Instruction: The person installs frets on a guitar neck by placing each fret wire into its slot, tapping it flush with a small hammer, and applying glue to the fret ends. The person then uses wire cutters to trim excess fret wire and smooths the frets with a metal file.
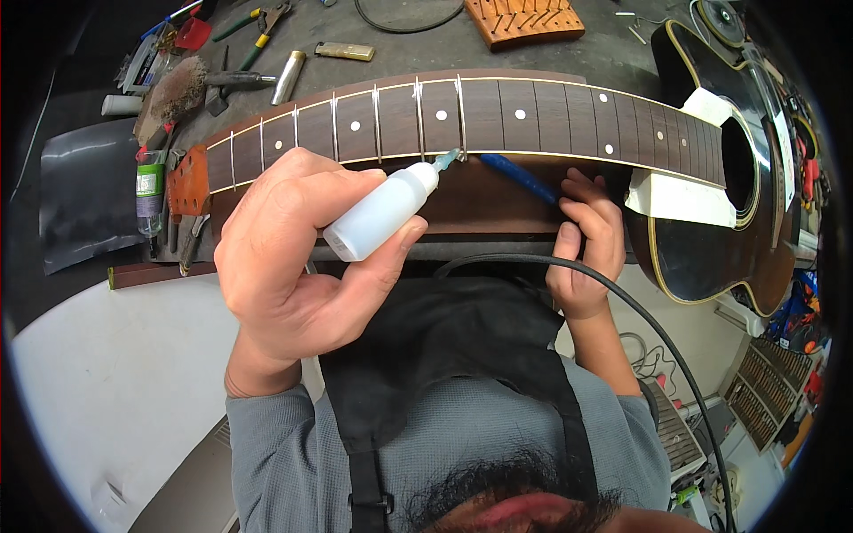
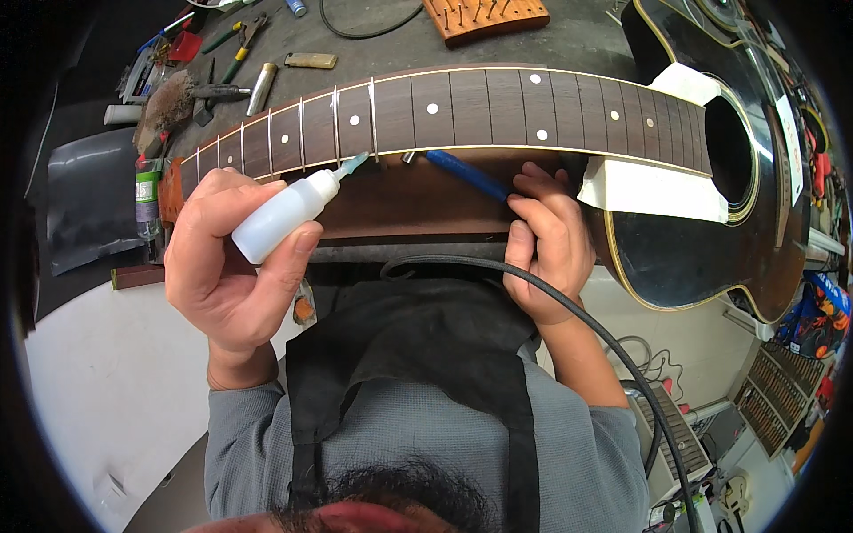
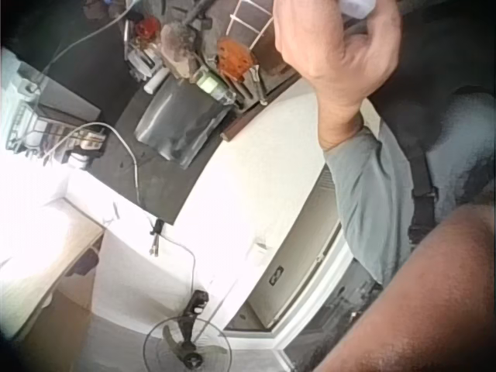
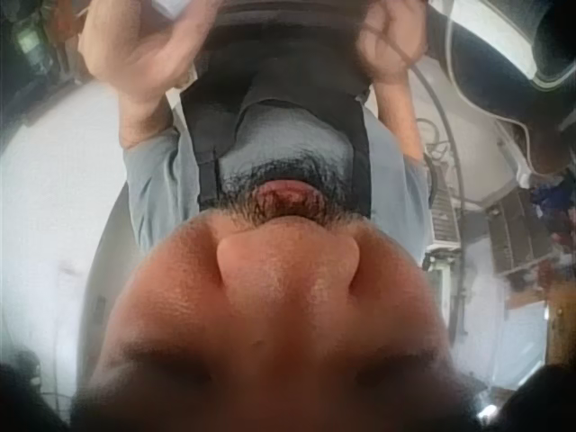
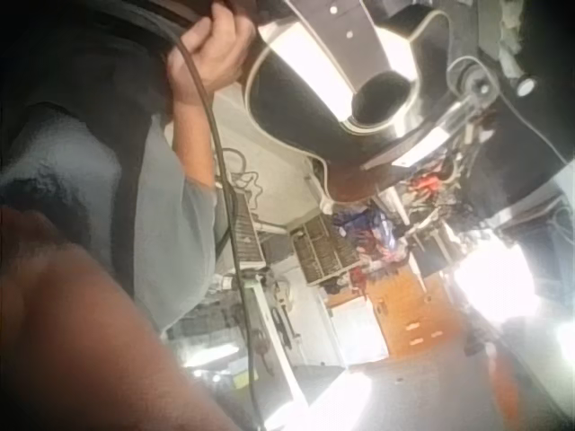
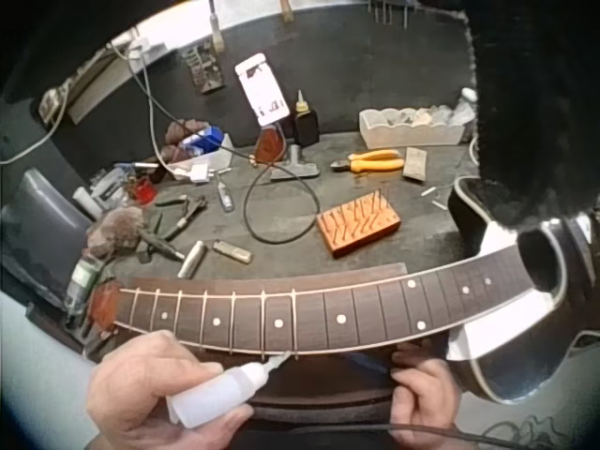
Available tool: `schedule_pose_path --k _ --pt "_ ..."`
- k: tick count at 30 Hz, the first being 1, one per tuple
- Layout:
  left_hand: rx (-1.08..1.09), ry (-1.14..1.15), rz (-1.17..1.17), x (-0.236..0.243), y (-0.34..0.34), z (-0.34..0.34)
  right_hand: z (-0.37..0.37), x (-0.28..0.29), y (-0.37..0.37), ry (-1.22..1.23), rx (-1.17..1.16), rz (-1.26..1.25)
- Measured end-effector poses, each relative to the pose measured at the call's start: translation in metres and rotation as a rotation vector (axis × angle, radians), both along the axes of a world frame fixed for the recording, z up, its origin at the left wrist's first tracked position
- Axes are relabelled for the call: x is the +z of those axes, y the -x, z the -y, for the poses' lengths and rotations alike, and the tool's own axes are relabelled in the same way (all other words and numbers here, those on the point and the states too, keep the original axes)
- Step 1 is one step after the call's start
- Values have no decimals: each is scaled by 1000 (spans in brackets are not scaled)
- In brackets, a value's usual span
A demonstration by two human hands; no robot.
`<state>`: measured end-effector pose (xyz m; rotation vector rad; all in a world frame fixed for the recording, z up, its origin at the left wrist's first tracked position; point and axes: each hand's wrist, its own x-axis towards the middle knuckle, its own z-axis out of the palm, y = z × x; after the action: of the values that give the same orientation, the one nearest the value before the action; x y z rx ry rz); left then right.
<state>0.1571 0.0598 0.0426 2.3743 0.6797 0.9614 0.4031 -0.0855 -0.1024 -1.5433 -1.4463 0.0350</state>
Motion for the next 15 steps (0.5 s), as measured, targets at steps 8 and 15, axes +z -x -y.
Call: schedule_pose_path --k 8,15 --pt "27 78 166 -4 4 -7 0 -1 -2 -2 6 -5" --pt "62 -3 138 -11 -20 -20 3 0 -3 24 25 -28"
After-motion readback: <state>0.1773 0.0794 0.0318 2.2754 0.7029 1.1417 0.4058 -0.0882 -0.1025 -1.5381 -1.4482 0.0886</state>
